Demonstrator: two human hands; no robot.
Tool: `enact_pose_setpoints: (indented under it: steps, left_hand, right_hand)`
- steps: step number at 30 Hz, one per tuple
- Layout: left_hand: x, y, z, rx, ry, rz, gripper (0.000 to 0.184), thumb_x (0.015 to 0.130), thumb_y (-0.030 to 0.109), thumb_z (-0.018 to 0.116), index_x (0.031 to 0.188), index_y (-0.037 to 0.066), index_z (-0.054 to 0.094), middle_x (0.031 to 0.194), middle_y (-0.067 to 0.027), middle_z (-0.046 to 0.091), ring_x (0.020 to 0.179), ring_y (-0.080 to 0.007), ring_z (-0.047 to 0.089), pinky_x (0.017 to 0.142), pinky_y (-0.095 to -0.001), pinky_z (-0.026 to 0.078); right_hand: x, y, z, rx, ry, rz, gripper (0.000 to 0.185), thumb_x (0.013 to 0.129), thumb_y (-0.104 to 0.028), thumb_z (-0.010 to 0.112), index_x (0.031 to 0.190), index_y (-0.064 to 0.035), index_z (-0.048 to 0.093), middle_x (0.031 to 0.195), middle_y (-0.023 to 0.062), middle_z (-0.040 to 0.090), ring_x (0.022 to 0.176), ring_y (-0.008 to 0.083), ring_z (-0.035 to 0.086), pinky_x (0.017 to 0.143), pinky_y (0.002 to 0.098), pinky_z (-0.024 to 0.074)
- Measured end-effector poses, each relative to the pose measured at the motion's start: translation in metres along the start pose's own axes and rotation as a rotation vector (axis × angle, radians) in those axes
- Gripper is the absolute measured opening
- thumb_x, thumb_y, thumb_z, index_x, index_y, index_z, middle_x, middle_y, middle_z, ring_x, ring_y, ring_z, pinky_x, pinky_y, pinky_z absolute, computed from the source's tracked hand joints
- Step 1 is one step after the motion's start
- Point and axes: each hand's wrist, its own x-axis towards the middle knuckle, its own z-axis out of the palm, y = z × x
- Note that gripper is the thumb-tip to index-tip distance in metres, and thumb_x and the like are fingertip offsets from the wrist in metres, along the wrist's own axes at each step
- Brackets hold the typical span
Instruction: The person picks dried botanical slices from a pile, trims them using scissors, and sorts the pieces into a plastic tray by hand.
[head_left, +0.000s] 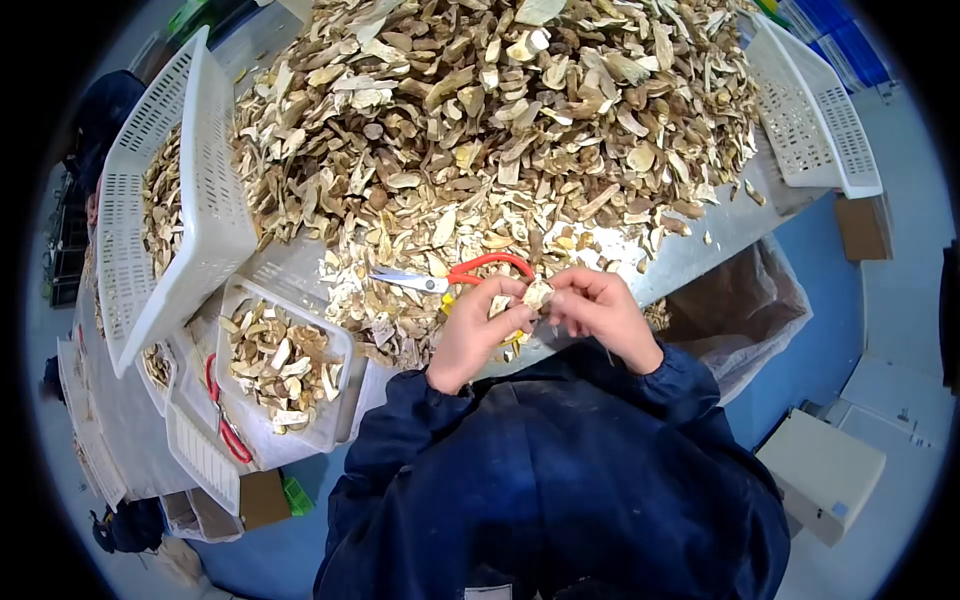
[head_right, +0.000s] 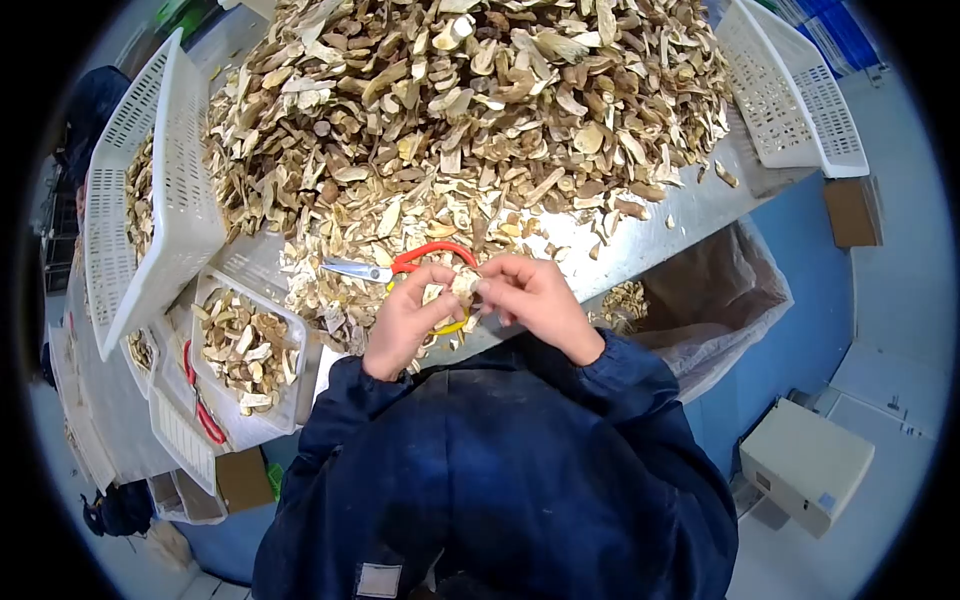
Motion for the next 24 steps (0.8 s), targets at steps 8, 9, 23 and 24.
enact_pose_setpoints:
  steps: [8, 9, 23, 24]
  left_hand:
    - [0.002, 0.0, -0.002, -0.363, -0.192, -0.309, 0.035, 0.099, 0.029, 0.039, 0.116, 0.001, 0.05, 0.093, -0.0084, 0.062, 0.077, -0.0118, 0.056, 0.06, -0.0214, 0.041]
    - [0.0, 0.002, -0.001, -0.358, -0.18, -0.32, 0.036, 0.099, 0.03, 0.039, 0.118, 0.001, 0.049, 0.094, -0.0084, 0.062, 0.079, -0.0114, 0.056, 0.059, -0.0209, 0.04]
    - [-0.004, 0.002, 0.01, 0.117, -0.12, -0.162, 0.025, 0.094, 0.022, 0.05, 0.086, 0.001, 0.058, 0.074, -0.0024, 0.057, 0.068, -0.0071, 0.052, 0.061, -0.0215, 0.04]
    - [-0.005, 0.004, 0.009, 0.125, -0.126, -0.164, 0.025, 0.094, 0.023, 0.049, 0.085, 0.001, 0.058, 0.074, -0.0024, 0.057, 0.068, -0.007, 0.052, 0.06, -0.021, 0.04]
  right_hand:
    - [0.009, 0.0, 0.004, -0.136, 0.0, -0.058, 0.029, 0.09, -0.024, 0.058, 0.077, 0.0015, 0.063, 0.055, -0.0013, 0.053, 0.053, 0.0039, 0.053, 0.046, 0.0224, 0.0353]
    - [0.009, 0.0, 0.004, -0.201, 0.036, -0.053, 0.03, 0.09, -0.024, 0.058, 0.076, 0.0017, 0.063, 0.054, -0.0006, 0.053, 0.052, 0.0043, 0.053, 0.045, 0.0229, 0.0354]
    - [0.009, 0.011, 0.004, 0.081, -0.121, 0.05, 0.032, 0.095, -0.024, 0.051, 0.075, -0.0015, 0.063, 0.055, -0.0017, 0.053, 0.044, 0.0035, 0.041, 0.042, 0.0214, 0.0303]
    - [0.011, 0.015, 0.003, 0.076, -0.13, 0.038, 0.033, 0.096, -0.026, 0.049, 0.074, -0.0032, 0.061, 0.056, -0.0024, 0.052, 0.043, 0.0032, 0.039, 0.042, 0.0206, 0.0298]
